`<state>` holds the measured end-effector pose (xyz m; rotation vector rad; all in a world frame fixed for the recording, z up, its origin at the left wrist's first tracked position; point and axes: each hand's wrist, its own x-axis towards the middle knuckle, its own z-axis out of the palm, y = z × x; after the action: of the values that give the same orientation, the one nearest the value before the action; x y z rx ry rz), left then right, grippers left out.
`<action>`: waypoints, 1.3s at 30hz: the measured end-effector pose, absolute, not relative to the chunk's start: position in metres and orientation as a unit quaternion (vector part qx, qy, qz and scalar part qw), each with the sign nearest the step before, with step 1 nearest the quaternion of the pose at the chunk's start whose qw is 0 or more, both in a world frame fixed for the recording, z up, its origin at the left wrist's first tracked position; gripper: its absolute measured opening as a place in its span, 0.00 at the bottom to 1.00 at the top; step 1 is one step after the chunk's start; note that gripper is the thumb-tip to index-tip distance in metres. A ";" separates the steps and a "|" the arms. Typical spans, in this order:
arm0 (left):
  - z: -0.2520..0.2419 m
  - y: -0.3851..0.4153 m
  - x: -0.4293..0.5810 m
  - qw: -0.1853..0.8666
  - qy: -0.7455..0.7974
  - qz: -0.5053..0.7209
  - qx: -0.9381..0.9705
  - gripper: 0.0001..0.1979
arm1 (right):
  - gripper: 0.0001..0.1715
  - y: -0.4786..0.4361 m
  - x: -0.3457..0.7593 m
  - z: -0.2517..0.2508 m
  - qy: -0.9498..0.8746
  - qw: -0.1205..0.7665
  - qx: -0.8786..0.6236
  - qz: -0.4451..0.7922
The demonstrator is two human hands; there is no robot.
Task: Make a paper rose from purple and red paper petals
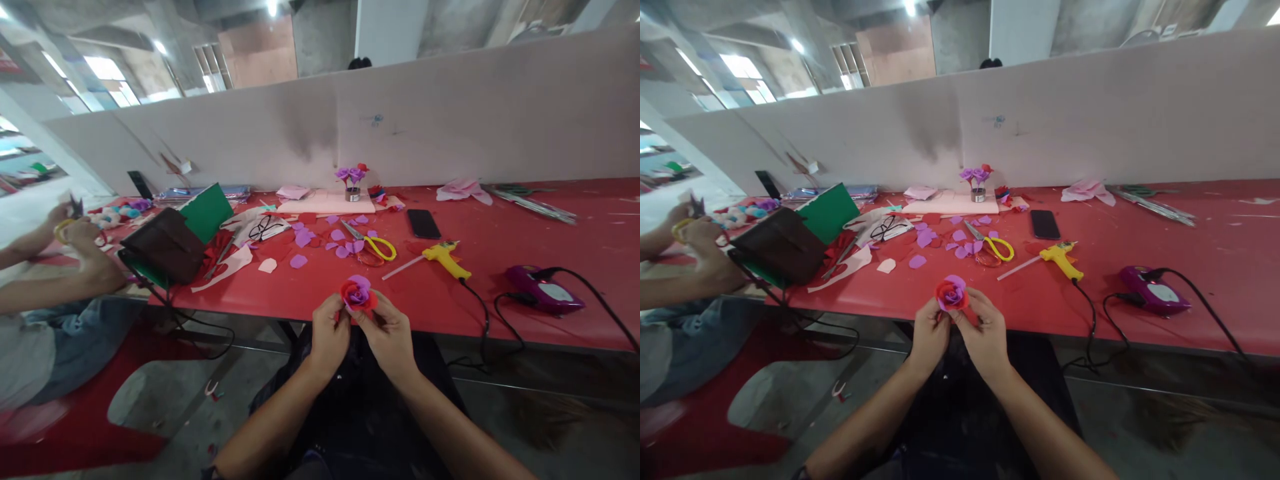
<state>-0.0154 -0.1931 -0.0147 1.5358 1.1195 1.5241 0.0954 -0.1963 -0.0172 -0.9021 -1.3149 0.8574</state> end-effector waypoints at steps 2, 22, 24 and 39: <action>-0.014 -0.194 -0.013 0.340 0.423 0.593 0.595 0.09 | 0.12 -0.197 0.096 -0.019 -0.564 0.628 -0.394 0.364; -0.022 -0.196 -0.009 0.388 0.391 0.589 0.591 0.08 | 0.09 -0.201 0.099 -0.020 -0.570 0.656 -0.392 0.302; -0.023 -0.195 -0.009 0.388 0.391 0.587 0.593 0.08 | 0.10 -0.200 0.099 -0.019 -0.568 0.658 -0.386 0.309; -0.021 -0.194 -0.012 0.375 0.406 0.580 0.598 0.09 | 0.07 -0.197 0.103 -0.021 -0.550 0.650 -0.381 0.360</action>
<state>-0.0122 -0.1944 -0.0205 1.5309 1.0389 1.4848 0.1034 -0.1969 -0.0206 -0.8658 -1.2485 0.8180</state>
